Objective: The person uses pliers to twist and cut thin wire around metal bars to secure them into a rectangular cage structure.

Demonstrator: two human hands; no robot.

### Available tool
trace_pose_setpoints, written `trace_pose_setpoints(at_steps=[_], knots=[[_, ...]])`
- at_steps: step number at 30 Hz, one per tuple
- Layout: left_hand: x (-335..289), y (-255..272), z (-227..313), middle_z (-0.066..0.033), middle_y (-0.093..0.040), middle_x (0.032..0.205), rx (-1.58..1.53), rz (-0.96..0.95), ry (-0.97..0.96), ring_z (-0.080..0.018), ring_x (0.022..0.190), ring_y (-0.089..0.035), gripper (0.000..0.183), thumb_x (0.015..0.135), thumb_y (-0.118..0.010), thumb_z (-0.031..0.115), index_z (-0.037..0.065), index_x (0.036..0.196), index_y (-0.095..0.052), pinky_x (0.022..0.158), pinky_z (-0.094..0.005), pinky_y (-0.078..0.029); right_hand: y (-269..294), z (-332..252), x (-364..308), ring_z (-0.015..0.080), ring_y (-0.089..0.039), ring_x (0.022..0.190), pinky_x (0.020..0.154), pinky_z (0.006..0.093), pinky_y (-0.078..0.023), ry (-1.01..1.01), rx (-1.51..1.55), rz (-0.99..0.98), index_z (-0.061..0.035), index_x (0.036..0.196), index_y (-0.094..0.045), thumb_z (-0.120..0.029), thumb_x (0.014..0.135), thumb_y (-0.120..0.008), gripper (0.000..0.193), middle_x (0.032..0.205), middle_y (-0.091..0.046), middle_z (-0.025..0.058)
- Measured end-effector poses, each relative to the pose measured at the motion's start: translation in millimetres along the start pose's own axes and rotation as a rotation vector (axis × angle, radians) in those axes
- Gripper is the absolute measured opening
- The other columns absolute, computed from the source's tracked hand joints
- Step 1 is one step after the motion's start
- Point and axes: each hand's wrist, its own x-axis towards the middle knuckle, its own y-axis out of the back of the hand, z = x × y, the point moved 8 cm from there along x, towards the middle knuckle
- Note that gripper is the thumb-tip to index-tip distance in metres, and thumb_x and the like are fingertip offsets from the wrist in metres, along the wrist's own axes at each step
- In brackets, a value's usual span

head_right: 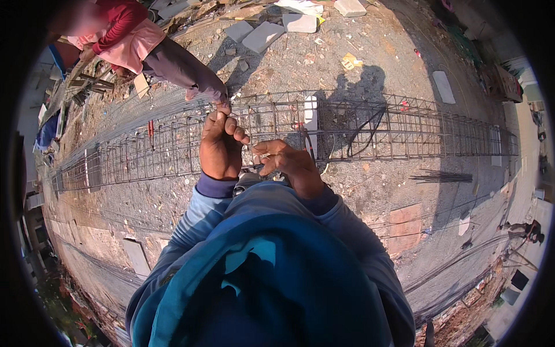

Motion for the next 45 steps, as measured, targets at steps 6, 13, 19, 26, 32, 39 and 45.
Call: trace_pose_setpoints(at_steps=[6,13,19,26,32,39,45], knots=[[-8.3,-13.9,11.3,-0.0017,-0.046,0.066,0.314,-0.073,-0.105,-0.0125,0.055,-0.048,0.017,0.097,-0.048,0.018,0.002,0.100,-0.055,0.055,-0.0290,-0.047,15.2,-37.0,-1.9,0.0252,-0.053,0.113,0.097,0.0374,-0.040,0.034,-0.339,0.054,0.0045,0.101,-0.066,-0.015,0.091,-0.047,0.029,0.122,-0.054,0.0186],[-26.1,-28.6,-11.1,0.0016,-0.046,0.062,0.654,-0.286,0.124,-0.0056,0.050,-0.041,0.020,0.098,-0.048,0.018,0.001,0.095,-0.058,0.045,-0.0224,-0.035,-9.9,-96.6,35.9,0.0161,-0.061,0.085,0.073,0.0287,-0.049,0.266,-0.900,0.233,0.0018,0.112,-0.061,-0.020,0.092,-0.056,0.029,0.098,-0.064,0.0143],[-35.9,-37.0,-23.1,-0.0003,-0.049,0.064,0.784,-0.381,0.189,-0.0063,0.053,-0.044,0.018,0.097,-0.049,0.017,0.001,0.090,-0.056,0.048,-0.0225,-0.037,-1.1,-67.2,43.9,0.0119,-0.056,0.067,0.060,0.0286,-0.045,-0.033,-0.830,0.144,0.0045,0.094,-0.063,-0.020,0.093,-0.055,0.026,0.072,-0.060,0.0077],[-22.8,-29.0,-7.9,-0.0024,-0.057,0.073,0.930,-0.280,-0.060,-0.0089,0.071,-0.053,0.019,0.096,-0.052,0.017,-0.001,0.091,-0.057,0.064,-0.0250,-0.043,-2.7,-70.8,41.8,0.0137,-0.061,0.070,0.064,0.0295,-0.048,0.199,-0.781,0.276,0.0018,0.095,-0.058,-0.015,0.095,-0.051,0.018,0.074,-0.061,0.0095],[-8.9,-45.9,21.1,-0.0079,-0.059,0.085,0.877,-0.281,-0.328,-0.0132,0.077,-0.055,0.032,0.089,-0.061,0.012,-0.004,0.118,-0.058,0.069,-0.0265,-0.044,-6.6,-71.5,50.9,0.0164,-0.062,0.071,0.066,0.0303,-0.049,0.124,-0.768,0.134,0.0009,0.093,-0.056,-0.015,0.095,-0.050,0.018,0.074,-0.061,0.0099],[-1.8,-67.3,27.2,-0.0079,-0.061,0.085,1.136,-0.348,-0.399,-0.0133,0.079,-0.057,0.024,0.089,-0.062,0.009,-0.004,0.109,-0.063,0.070,-0.0249,-0.044,-0.1,-68.6,53.2,0.0133,-0.059,0.068,0.063,0.0285,-0.047,0.141,-0.771,0.178,0.0005,0.094,-0.056,-0.016,0.096,-0.050,0.018,0.073,-0.060,0.0082],[7.3,-57.0,18.9,-0.0056,-0.059,0.074,0.879,-0.321,-0.310,-0.0100,0.064,-0.055,0.011,0.092,-0.058,0.010,-0.001,0.090,-0.058,0.063,-0.0258,-0.045,3.6,-52.3,56.2,0.0030,-0.044,0.057,0.053,0.0196,-0.036,-0.051,-0.459,0.286,-0.0011,0.090,-0.056,-0.023,0.097,-0.048,0.024,0.070,-0.059,0.0023]])
